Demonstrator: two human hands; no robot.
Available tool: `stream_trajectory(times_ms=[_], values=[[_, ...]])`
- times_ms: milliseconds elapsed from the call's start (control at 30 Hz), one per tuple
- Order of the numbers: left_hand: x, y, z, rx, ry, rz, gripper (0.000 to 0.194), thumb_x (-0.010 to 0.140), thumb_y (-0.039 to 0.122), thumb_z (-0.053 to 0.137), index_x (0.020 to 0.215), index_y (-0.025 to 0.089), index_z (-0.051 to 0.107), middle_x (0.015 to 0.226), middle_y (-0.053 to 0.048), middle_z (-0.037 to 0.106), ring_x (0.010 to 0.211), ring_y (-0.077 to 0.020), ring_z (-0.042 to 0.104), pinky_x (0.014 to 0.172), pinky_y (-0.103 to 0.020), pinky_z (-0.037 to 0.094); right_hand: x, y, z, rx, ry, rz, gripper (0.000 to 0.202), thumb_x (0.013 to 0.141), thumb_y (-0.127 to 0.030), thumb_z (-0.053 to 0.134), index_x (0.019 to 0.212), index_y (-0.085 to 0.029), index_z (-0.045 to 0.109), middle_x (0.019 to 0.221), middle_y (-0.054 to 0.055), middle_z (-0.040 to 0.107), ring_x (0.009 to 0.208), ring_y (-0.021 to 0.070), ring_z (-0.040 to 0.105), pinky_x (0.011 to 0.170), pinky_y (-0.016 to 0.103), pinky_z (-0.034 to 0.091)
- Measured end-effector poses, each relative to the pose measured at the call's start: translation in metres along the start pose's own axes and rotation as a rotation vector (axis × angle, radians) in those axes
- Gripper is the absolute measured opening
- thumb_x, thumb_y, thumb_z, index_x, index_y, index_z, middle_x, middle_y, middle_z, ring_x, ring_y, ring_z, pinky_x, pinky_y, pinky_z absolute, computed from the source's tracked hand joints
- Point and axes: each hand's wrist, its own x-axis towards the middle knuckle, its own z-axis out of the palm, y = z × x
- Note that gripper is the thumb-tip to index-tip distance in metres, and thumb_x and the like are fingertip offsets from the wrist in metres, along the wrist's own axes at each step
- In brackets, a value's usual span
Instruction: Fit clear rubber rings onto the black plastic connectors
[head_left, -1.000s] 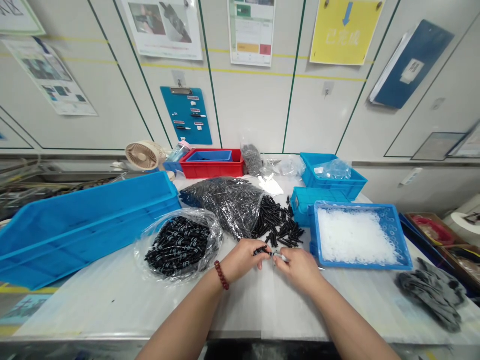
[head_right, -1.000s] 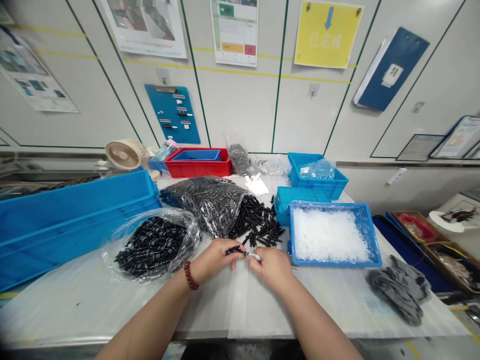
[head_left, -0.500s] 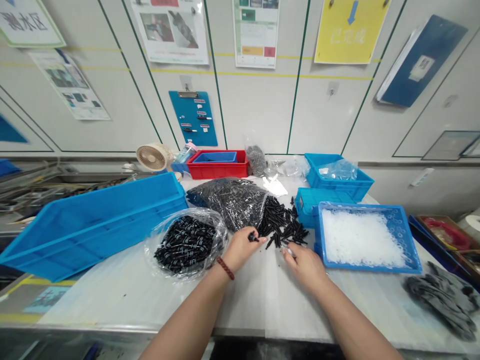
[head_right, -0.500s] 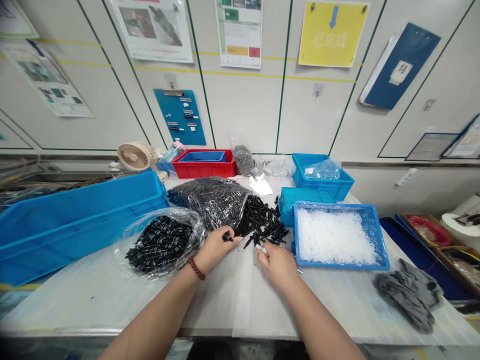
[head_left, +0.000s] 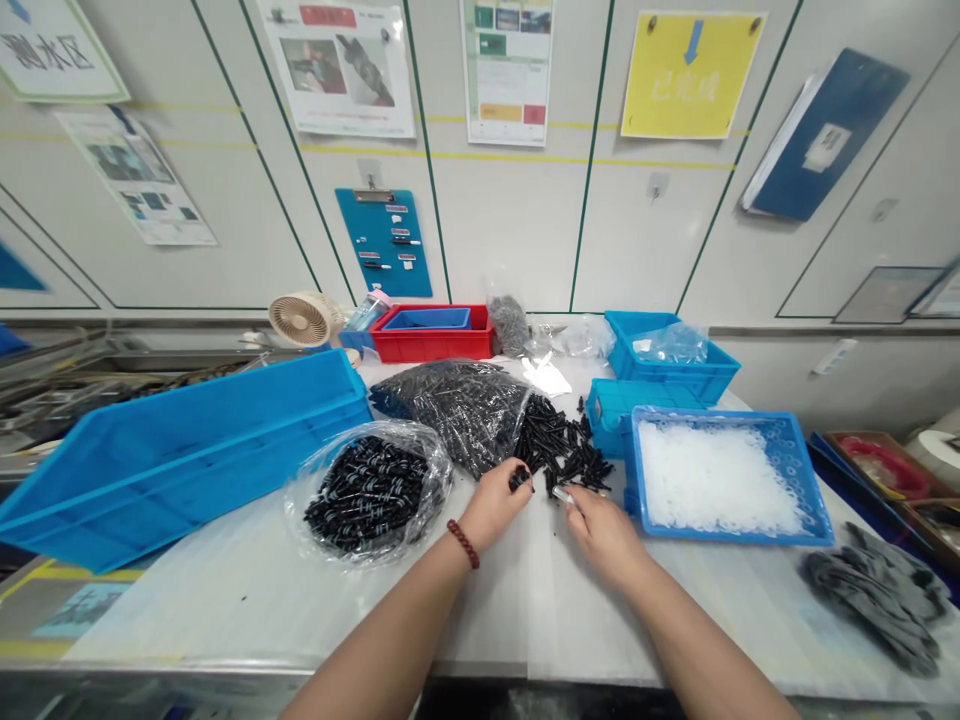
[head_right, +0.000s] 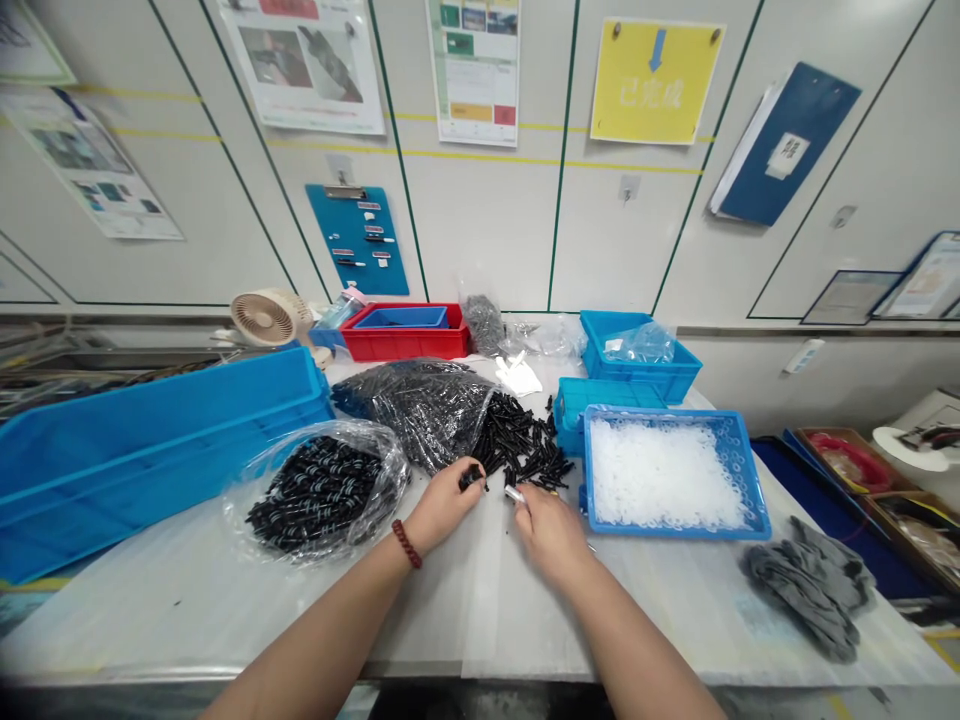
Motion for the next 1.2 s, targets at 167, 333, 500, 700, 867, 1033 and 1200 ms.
stream_trajectory(times_ms=[167, 333, 500, 700, 867, 1033, 1200], values=[[-0.003, 0.007, -0.009, -0.434, -0.047, -0.073, 0.015, 0.077, 0.025, 0.045, 0.076, 0.016, 0.057, 0.059, 0.002, 0.054, 0.058, -0.0127, 0.050, 0.060, -0.023, 0.041, 0.000, 0.002, 0.000, 0.020, 0.004, -0.035, 0.032, 0.085, -0.017, 0.035, 0.108, -0.017, 0.057, 0.105, 0.009, 0.064, 0.092, 0.0191, 0.058, 0.075, 0.026, 0.038], [-0.004, 0.011, -0.013, -0.438, -0.073, -0.107, 0.017, 0.072, 0.023, 0.049, 0.075, 0.016, 0.064, 0.076, -0.002, 0.064, 0.073, -0.0166, 0.057, 0.070, -0.024, 0.043, -0.002, -0.003, -0.005, -0.008, -0.036, -0.006, 0.025, 0.085, -0.018, 0.036, 0.092, -0.018, 0.060, 0.089, 0.006, 0.066, 0.078, 0.0174, 0.059, 0.063, 0.024, 0.034], [-0.004, 0.012, -0.014, -0.406, -0.051, -0.127, 0.013, 0.066, 0.019, 0.053, 0.074, 0.016, 0.062, 0.076, -0.001, 0.064, 0.071, -0.0150, 0.056, 0.067, -0.023, 0.042, -0.002, -0.004, -0.006, -0.013, -0.026, -0.006, 0.023, 0.085, -0.019, 0.036, 0.089, -0.018, 0.059, 0.085, 0.006, 0.065, 0.075, 0.0164, 0.057, 0.062, 0.023, 0.031], [-0.006, 0.010, -0.018, -0.565, -0.192, -0.133, 0.020, 0.069, 0.031, 0.056, 0.077, 0.013, 0.057, 0.066, -0.001, 0.062, 0.046, -0.0073, 0.042, 0.049, -0.020, 0.036, -0.003, -0.007, -0.009, -0.041, -0.058, -0.017, 0.023, 0.084, -0.018, 0.037, 0.088, -0.018, 0.060, 0.082, 0.005, 0.065, 0.073, 0.0157, 0.056, 0.059, 0.023, 0.028], [-0.003, 0.007, -0.024, -0.599, -0.227, -0.137, 0.030, 0.068, 0.040, 0.060, 0.079, 0.012, 0.057, 0.069, -0.003, 0.064, 0.045, -0.0062, 0.040, 0.047, -0.020, 0.033, -0.003, -0.010, -0.010, -0.054, -0.056, -0.007, 0.024, 0.084, -0.018, 0.037, 0.089, -0.019, 0.060, 0.085, 0.005, 0.065, 0.076, 0.0162, 0.057, 0.060, 0.023, 0.029], [-0.003, 0.005, -0.027, -0.569, -0.248, -0.117, 0.029, 0.070, 0.039, 0.061, 0.079, 0.012, 0.057, 0.071, -0.004, 0.065, 0.046, -0.0065, 0.042, 0.047, -0.020, 0.034, -0.003, -0.007, -0.009, -0.038, -0.038, -0.007, 0.024, 0.085, -0.018, 0.037, 0.090, -0.019, 0.060, 0.088, 0.005, 0.066, 0.078, 0.0164, 0.058, 0.062, 0.023, 0.029], [-0.004, 0.002, -0.022, -0.543, -0.256, -0.096, 0.025, 0.071, 0.036, 0.059, 0.079, 0.012, 0.058, 0.071, -0.004, 0.065, 0.046, -0.0067, 0.042, 0.047, -0.019, 0.035, -0.003, -0.007, -0.008, -0.064, -0.063, -0.014, 0.023, 0.084, -0.017, 0.038, 0.090, -0.019, 0.060, 0.086, 0.005, 0.066, 0.077, 0.0161, 0.058, 0.061, 0.023, 0.028]])
